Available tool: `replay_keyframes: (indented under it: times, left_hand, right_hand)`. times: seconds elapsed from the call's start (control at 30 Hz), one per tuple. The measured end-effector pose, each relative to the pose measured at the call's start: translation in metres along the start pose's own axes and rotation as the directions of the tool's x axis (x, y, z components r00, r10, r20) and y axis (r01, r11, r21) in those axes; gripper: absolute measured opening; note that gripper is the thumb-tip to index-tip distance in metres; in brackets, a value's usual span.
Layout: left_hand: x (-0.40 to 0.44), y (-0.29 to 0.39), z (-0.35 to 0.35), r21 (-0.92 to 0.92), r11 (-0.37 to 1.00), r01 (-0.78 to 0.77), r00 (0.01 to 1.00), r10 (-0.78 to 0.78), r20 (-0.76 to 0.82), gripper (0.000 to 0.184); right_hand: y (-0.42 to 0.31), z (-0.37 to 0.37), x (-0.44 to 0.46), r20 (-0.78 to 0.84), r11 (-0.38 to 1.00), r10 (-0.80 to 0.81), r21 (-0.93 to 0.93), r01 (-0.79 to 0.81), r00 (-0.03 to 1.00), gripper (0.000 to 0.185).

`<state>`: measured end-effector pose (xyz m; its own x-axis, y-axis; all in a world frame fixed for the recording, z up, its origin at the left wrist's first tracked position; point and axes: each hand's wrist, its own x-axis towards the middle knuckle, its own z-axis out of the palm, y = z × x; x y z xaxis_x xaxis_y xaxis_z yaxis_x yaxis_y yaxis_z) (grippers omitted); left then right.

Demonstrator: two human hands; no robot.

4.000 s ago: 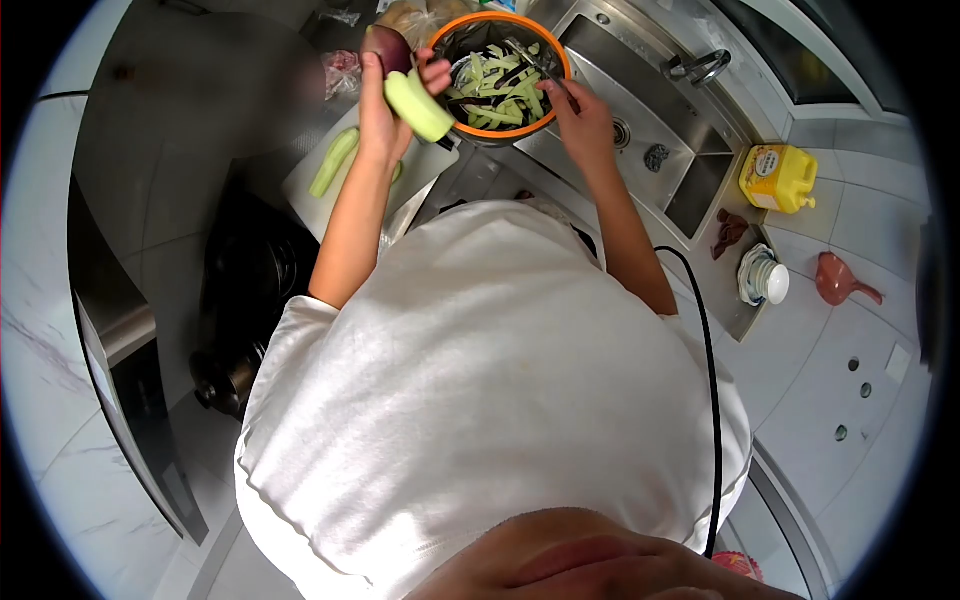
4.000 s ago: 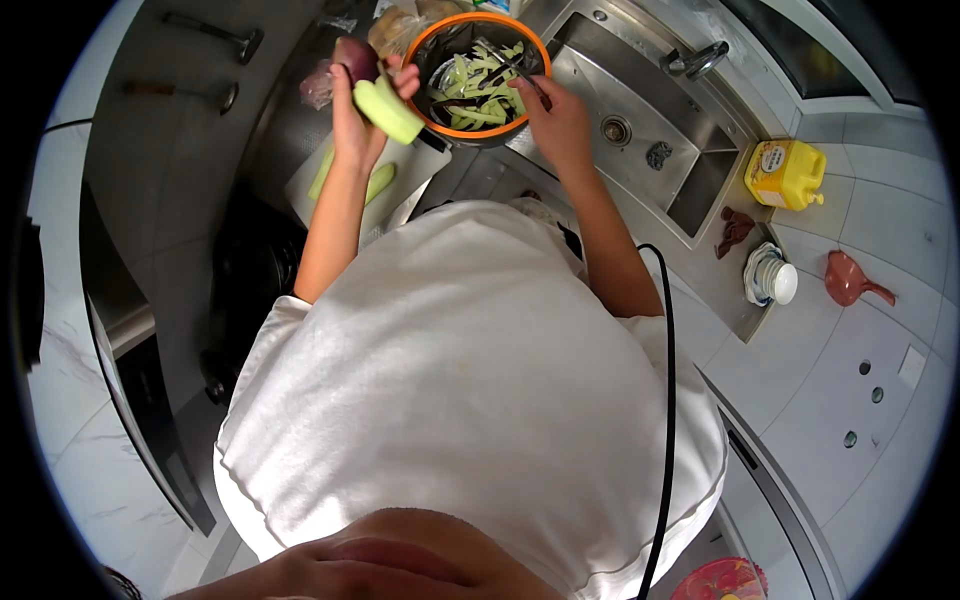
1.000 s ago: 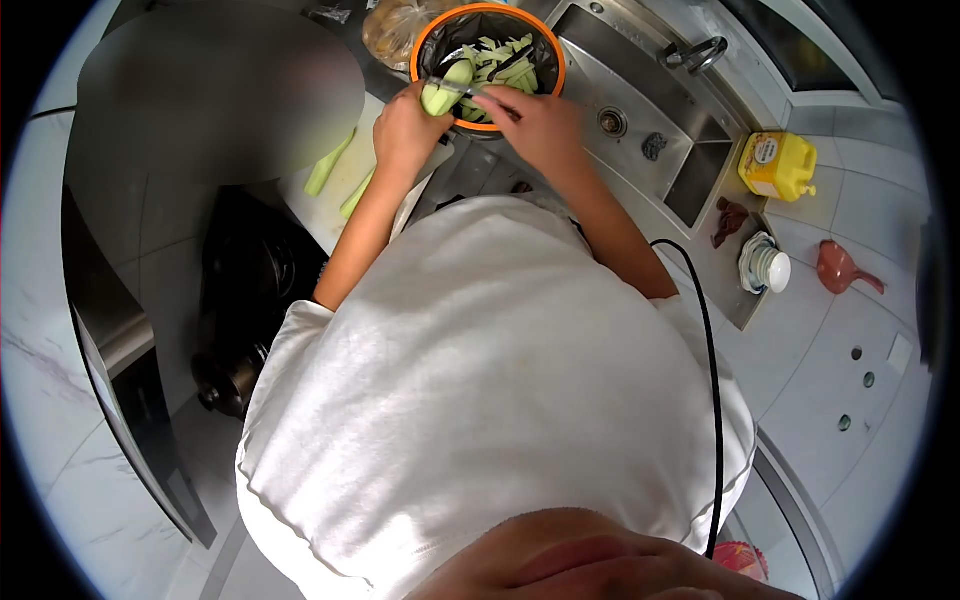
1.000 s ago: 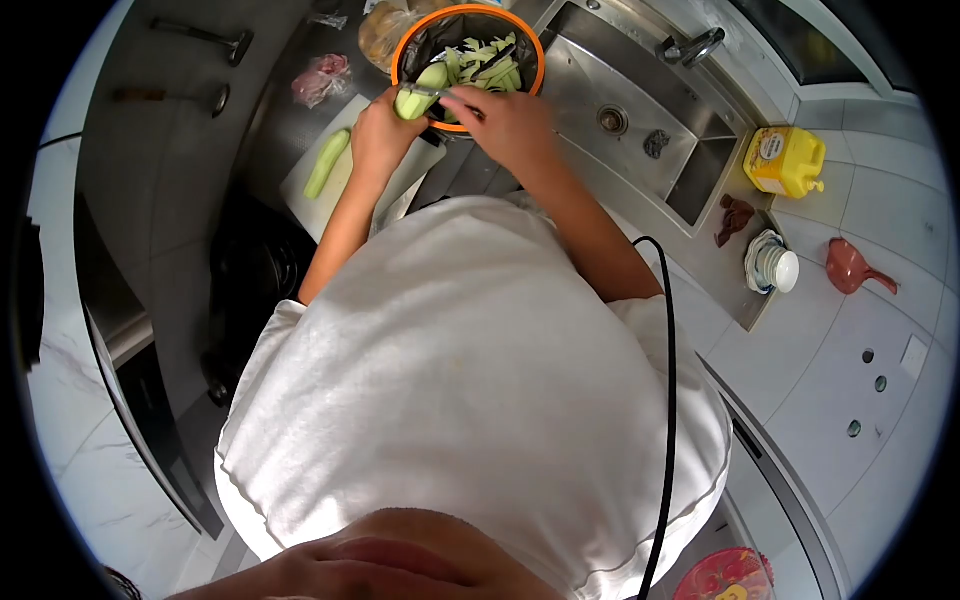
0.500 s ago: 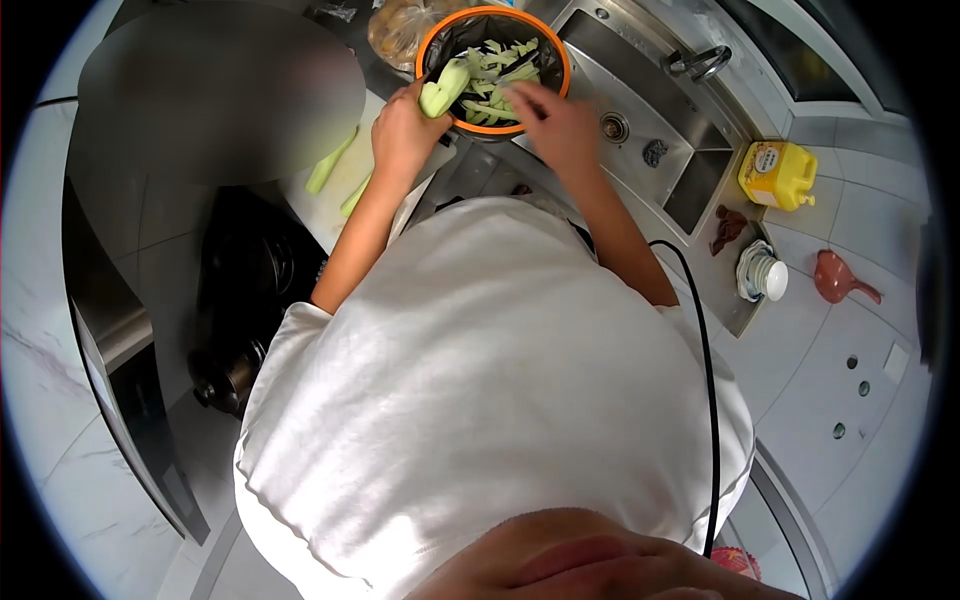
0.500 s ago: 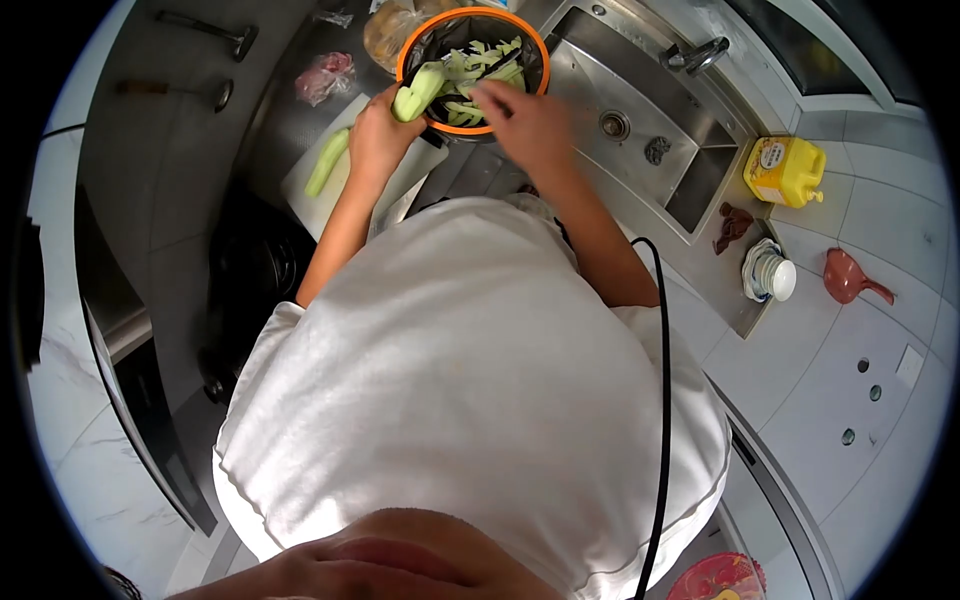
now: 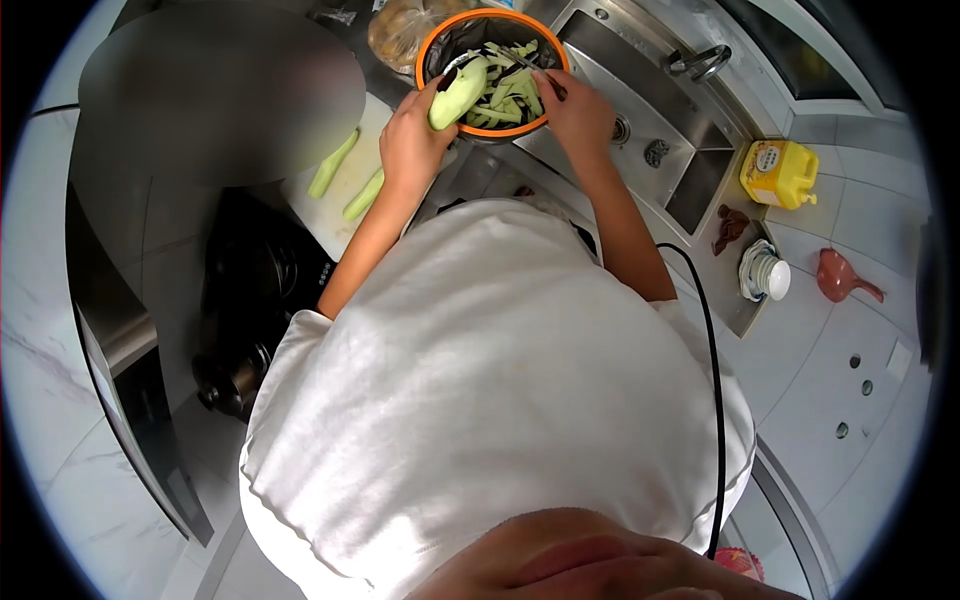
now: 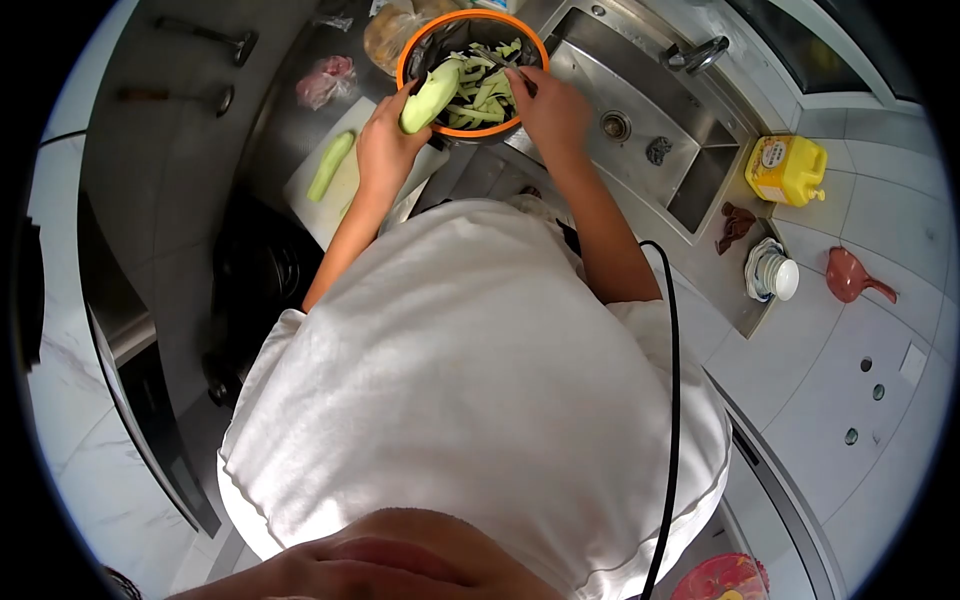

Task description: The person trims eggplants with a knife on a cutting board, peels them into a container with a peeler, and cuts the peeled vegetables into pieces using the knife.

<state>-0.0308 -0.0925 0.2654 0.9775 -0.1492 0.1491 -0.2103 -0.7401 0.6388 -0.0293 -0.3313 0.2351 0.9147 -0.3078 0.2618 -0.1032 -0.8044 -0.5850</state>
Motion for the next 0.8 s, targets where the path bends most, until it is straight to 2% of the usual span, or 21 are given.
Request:
replay_keyframes:
  times: [0.03,0.1,0.23,0.3,0.33,0.37,0.4,0.43,0.5,0.6,0.67,0.73,0.8]
  left_hand:
    - [0.001,-0.002,0.002,0.014,1.0,0.013,1.0,-0.013,-0.001,0.064]
    - [0.001,-0.004,0.002,0.02,1.0,0.022,1.0,-0.022,0.01,0.064]
    - [-0.002,-0.008,0.002,-0.035,0.999,-0.016,1.0,0.016,-0.006,0.063]
    - [-0.004,-0.006,0.001,-0.071,0.997,-0.004,1.0,0.002,-0.029,0.063]
    - [-0.004,-0.005,0.001,-0.108,0.994,0.008,0.998,-0.014,-0.053,0.062]
    - [0.0,-0.008,0.001,-0.107,0.994,0.008,0.998,-0.014,-0.06,0.062]
    - [0.002,-0.013,0.003,-0.075,0.997,0.002,0.998,-0.008,-0.07,0.062]
    - [-0.002,-0.016,0.004,-0.044,0.999,0.002,0.998,-0.005,-0.07,0.061]
    - [-0.002,-0.018,0.006,-0.05,0.998,0.024,0.998,-0.027,-0.052,0.061]
    - [-0.004,-0.013,0.004,-0.102,0.994,0.027,0.999,-0.031,-0.037,0.061]
    - [-0.004,-0.016,0.007,-0.152,0.988,0.004,0.999,-0.011,-0.042,0.061]
    - [-0.006,-0.028,0.015,-0.323,0.946,-0.007,0.997,-0.018,-0.075,0.062]
    - [-0.006,-0.03,0.014,-0.324,0.946,0.008,0.998,-0.03,-0.062,0.063]
  right_hand:
    - [-0.006,-0.004,-0.004,0.002,1.0,-0.001,0.0,0.001,1.0,0.033]
    - [-0.02,-0.007,-0.011,0.025,0.946,-0.009,0.325,0.001,1.0,0.033]
    - [-0.02,0.0,-0.014,0.102,0.979,-0.069,0.197,0.048,0.992,0.033]
    - [0.007,0.014,-0.002,0.117,0.994,0.047,0.089,-0.058,0.992,0.033]
    - [0.013,0.014,-0.002,0.115,0.994,0.048,0.091,-0.058,0.992,0.033]
    - [0.018,0.014,-0.001,0.048,0.996,0.033,0.079,-0.037,0.998,0.033]
    - [0.017,0.01,-0.002,-0.015,0.998,0.02,0.063,-0.019,1.0,0.032]
    - [0.006,-0.001,-0.007,-0.005,0.998,0.023,0.062,-0.023,1.0,0.032]
    - [-0.017,-0.019,-0.008,0.196,0.945,0.06,0.305,-0.119,0.979,0.037]
    - [-0.033,-0.011,-0.018,0.248,0.945,0.008,0.314,-0.089,0.969,0.037]
    - [-0.016,0.008,-0.01,0.203,0.956,0.014,0.285,-0.073,0.979,0.035]
    - [0.003,0.018,-0.004,0.162,0.966,0.013,0.254,-0.055,0.987,0.033]
    - [0.009,0.013,0.0,0.144,0.99,0.056,0.119,-0.074,0.988,0.034]
